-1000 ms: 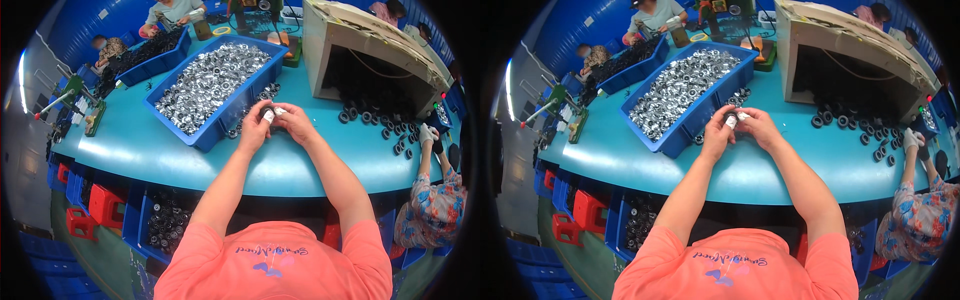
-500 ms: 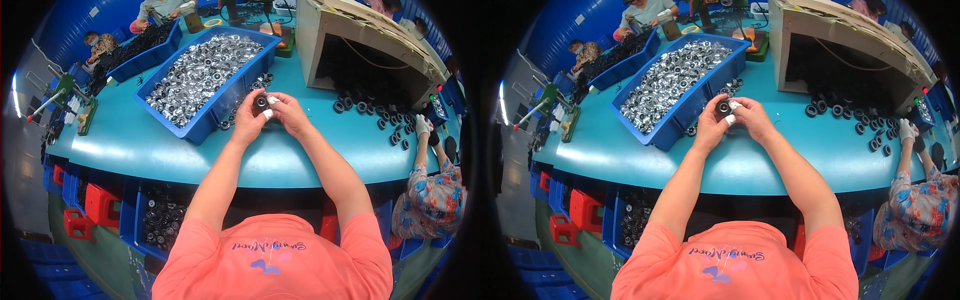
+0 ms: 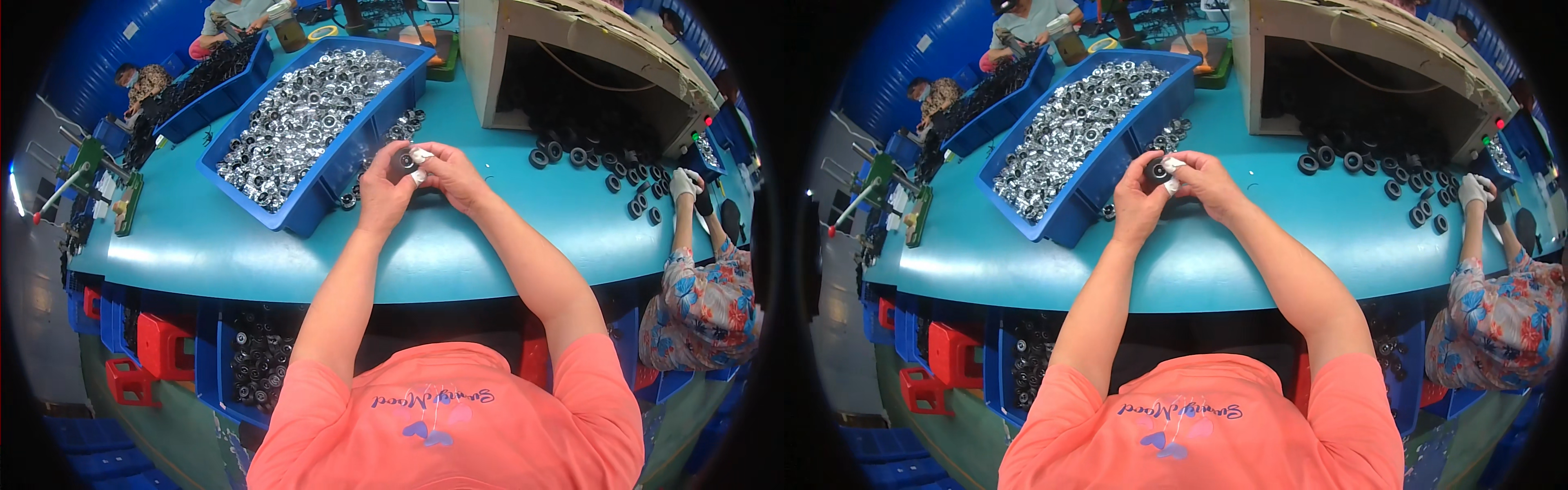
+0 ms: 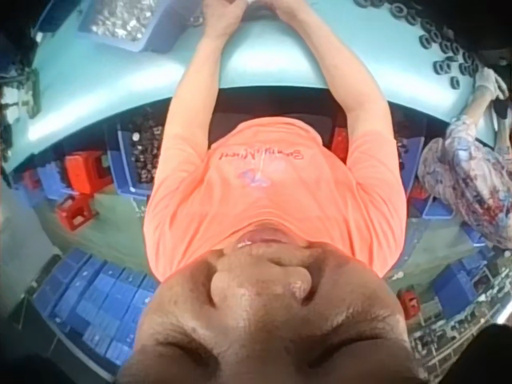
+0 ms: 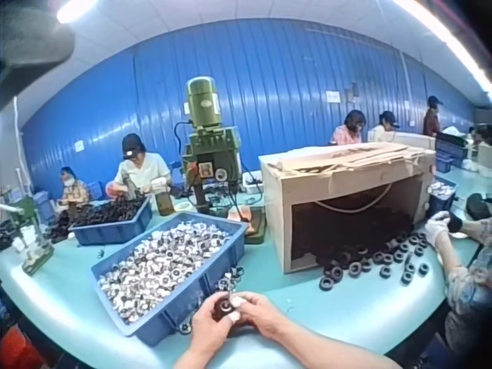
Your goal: Assemble small silver components and black rings at a factory workbench.
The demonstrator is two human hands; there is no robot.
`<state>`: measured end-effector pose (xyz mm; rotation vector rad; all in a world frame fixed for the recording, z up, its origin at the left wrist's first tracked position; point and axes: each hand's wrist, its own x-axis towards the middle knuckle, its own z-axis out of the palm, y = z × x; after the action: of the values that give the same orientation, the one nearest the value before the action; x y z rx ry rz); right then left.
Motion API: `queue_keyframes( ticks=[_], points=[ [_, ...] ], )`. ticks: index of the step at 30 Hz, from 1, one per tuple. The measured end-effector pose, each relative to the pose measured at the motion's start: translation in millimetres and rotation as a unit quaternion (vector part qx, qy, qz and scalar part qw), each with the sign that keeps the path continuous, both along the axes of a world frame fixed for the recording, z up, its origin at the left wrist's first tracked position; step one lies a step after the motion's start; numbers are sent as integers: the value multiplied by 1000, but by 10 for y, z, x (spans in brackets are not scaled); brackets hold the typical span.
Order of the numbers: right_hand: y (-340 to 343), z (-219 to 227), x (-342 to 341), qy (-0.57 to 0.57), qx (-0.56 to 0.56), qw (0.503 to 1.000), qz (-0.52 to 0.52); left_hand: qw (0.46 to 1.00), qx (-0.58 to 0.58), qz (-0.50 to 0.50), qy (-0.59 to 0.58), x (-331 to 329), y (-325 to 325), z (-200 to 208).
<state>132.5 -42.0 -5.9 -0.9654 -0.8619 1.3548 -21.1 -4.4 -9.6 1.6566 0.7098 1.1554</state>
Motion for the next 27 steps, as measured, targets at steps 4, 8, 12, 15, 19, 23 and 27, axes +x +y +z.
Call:
queue_keyframes(
  ticks=[4,8,12,15,19,23,27],
  points=[
    [27,-20,28,-15,20,1000,1,1000,-5,-17,-17,19,14,-14],
    [8,-18,-14,-9,37,999,-25,998,-24,-37,-40,1,38,-22],
    [-19,20,-20,-82,63,992,-70,993,-88,-61,-49,-20,-32,110],
    [-12,27,-2,-87,37,993,-70,990,-104,-79,-46,-38,-42,119],
    [11,30,56,-16,-29,999,-31,993,-77,-78,-39,-43,-8,67],
    [1,-2,85,37,-46,998,-7,982,-127,-119,-72,-23,-7,70],
    [-12,44,59,42,-33,998,-18,980,-129,-123,-92,-4,-34,114]
  ],
)
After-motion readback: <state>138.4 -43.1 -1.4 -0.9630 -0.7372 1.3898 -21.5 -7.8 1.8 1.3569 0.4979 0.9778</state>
